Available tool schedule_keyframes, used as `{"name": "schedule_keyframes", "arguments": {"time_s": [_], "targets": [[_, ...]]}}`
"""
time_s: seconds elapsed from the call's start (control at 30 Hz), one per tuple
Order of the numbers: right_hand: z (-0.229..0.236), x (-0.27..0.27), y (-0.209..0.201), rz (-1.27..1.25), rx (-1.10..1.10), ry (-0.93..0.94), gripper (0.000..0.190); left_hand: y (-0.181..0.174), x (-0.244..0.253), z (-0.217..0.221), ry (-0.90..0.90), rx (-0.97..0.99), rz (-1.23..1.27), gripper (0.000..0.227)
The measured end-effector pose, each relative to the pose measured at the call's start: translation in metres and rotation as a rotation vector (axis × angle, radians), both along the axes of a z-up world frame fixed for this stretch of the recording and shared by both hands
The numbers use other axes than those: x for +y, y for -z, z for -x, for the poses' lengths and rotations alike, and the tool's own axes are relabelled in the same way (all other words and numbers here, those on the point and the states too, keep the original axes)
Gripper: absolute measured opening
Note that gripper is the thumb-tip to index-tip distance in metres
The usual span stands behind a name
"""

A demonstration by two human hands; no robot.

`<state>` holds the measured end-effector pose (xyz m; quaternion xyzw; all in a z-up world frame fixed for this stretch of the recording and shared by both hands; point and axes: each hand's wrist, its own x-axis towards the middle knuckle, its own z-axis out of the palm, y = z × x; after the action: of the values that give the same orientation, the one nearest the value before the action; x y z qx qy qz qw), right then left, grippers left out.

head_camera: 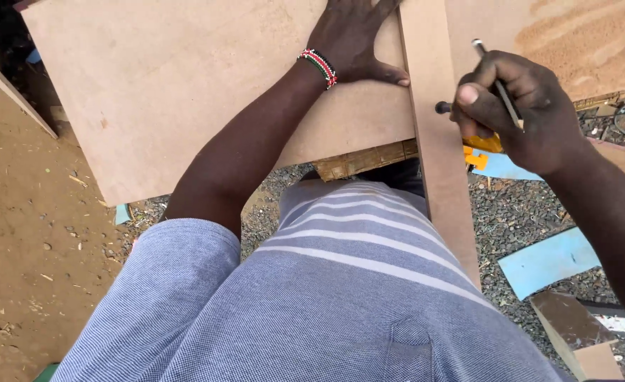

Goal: Measuring, marking, clamping a guide board, and cutting a piece of plywood with a circular saw.

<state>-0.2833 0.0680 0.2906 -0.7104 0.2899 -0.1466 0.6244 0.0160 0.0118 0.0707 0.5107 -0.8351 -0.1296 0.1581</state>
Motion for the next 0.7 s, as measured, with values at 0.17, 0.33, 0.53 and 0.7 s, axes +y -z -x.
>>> {"name": "schedule_keyframes", "arguments": {"time_s": [0.17, 0.33, 0.53, 0.7], "targets": [[-0.012, 0.025, 0.024, -0.178, -0.174, 0.599, 0.034, 0.003, 0.004, 0.003, -0.063, -0.095, 0.002, 0.157], [-0.065, 0.056, 0.032, -0.076, -0.358, 1.127, 0.041, -0.007, 0.005, 0.001, -0.041, -0.104, -0.014, 0.161], [-0.065, 0.058, 0.029, 0.271, -0.384, 1.072, 0.025, -0.025, 0.004, 0.002, -0.036, -0.145, -0.012, 0.163], [-0.011, 0.041, 0.000, 0.802, -0.018, 0.257, 0.020, -0.025, 0.004, -0.001, -0.029, -0.087, -0.168, 0.160]]}}
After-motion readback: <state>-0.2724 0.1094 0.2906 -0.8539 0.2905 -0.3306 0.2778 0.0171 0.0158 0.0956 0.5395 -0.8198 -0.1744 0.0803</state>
